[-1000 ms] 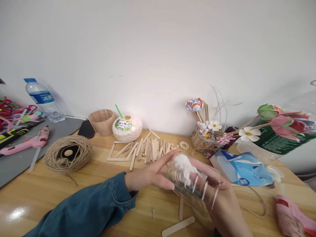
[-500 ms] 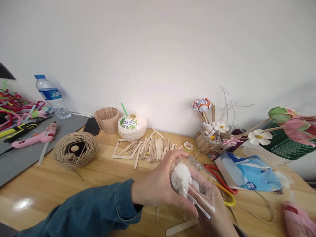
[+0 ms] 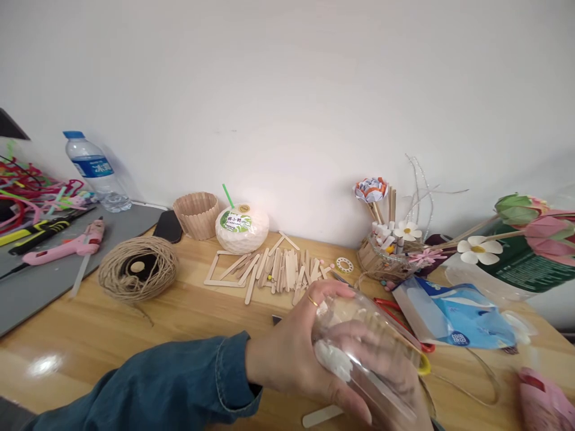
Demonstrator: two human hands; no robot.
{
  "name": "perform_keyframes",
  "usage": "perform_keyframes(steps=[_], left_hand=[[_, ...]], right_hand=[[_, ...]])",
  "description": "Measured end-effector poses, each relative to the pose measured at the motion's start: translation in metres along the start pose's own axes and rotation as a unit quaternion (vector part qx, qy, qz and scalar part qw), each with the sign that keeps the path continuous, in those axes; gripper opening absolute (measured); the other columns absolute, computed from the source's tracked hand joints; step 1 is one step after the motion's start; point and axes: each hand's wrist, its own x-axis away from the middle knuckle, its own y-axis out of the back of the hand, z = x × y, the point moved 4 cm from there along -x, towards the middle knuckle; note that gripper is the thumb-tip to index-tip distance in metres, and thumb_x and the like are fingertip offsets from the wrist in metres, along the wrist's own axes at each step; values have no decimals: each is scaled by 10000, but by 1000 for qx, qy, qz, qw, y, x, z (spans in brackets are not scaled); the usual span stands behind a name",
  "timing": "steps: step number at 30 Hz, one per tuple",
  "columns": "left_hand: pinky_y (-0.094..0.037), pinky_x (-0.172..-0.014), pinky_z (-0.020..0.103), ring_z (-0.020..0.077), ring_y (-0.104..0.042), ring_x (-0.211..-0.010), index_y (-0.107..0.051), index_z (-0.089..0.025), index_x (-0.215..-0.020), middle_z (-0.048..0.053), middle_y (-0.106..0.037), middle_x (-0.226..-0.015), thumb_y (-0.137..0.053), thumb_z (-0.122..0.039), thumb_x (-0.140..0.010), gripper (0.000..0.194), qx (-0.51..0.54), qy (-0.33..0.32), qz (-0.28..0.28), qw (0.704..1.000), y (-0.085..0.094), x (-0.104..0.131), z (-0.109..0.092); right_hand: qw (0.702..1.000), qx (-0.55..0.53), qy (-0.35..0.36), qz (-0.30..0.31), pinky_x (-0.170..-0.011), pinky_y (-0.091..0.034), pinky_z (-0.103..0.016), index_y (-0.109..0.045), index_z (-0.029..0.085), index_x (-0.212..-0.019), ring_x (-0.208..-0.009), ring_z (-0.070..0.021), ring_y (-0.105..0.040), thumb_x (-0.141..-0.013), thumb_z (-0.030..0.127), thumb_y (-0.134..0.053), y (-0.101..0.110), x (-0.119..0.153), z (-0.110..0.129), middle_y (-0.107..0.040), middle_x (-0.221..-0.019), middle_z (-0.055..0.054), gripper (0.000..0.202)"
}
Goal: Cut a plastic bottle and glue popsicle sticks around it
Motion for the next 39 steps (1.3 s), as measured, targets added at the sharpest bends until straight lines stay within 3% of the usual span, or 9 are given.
perform_keyframes(steps=[6,12,16,19,22,26,30,36,39], left_hand=[[-207,-1073,487,358,-296,-1258,-390,-223,-1124,129,-367,-1263,-880,-422,-304,976,-10,-26,7,1000,-1,1,-2],[-338,-988,438,317,-412,-1170,-380,-247,-1154,108,-384,-1263,-886,-357,-360,947,27,60,13,998,2,2,-2],[-376,-943,434,296,-472,-1108,-345,-238,-1148,106,-463,-1175,-841,-433,-451,878,82,81,12,993,6,1,-6],[-325,-996,451,309,-448,-1146,-345,-233,-1163,110,-465,-1172,-850,-404,-445,894,56,73,11,996,8,0,-5],[-244,-1055,463,334,-360,-1231,-355,-241,-1174,120,-372,-1275,-881,-339,-386,952,9,17,14,1000,7,-1,-2],[-187,-1082,459,345,-254,-1296,-361,-240,-1160,128,-285,-1326,-884,-349,-368,955,-19,-46,11,999,4,-1,0],[-177,-1088,450,329,-257,-1295,-360,-239,-1174,124,-294,-1314,-879,-357,-390,948,-23,-58,18,998,3,0,1],[-170,-1091,452,326,-280,-1282,-373,-237,-1159,121,-308,-1296,-877,-388,-376,943,-17,-78,35,996,6,0,-5],[-168,-1092,447,322,-288,-1280,-374,-236,-1157,119,-324,-1286,-872,-399,-388,931,-25,-79,42,996,7,0,-9]], right_hand=[[998,-21,20,51,-659,-535,-356,-755,308,-786,-750,-236,-651,-724,332,-642,4,-2,0,-696,-839,-61,131],[986,-108,-70,110,-627,-492,-311,-752,290,-717,-675,-180,-591,-743,324,-639,8,-4,-8,-639,-769,-42,121],[984,-154,-81,45,-555,-478,-298,-722,247,-599,-579,-175,-561,-692,450,-653,13,-6,-6,-619,-614,-38,234],[981,-130,-141,-33,-565,-496,-302,-744,232,-738,-640,-196,-608,-641,469,-704,13,-6,-12,-695,-786,-69,259],[956,-156,-233,-90,-626,-518,-335,-731,222,-866,-795,-255,-655,-597,423,-765,10,-1,-19,-709,-957,-95,337],[915,-259,-285,-119,-658,-528,-344,-718,253,-896,-726,-234,-677,-587,389,-787,3,6,-22,-728,-853,-66,345],[932,-256,-249,-64,-660,-538,-374,-737,254,-898,-754,-259,-676,-626,410,-754,-2,8,-20,-720,-876,-92,314],[986,-144,-80,-1,-717,-536,-402,-761,305,-727,-817,-268,-659,-651,389,-728,-2,0,-1,-708,-859,-74,118],[981,-171,-95,-5,-669,-541,-393,-757,329,-716,-727,-246,-660,-655,362,-723,1,0,-4,-711,-803,-53,77]])
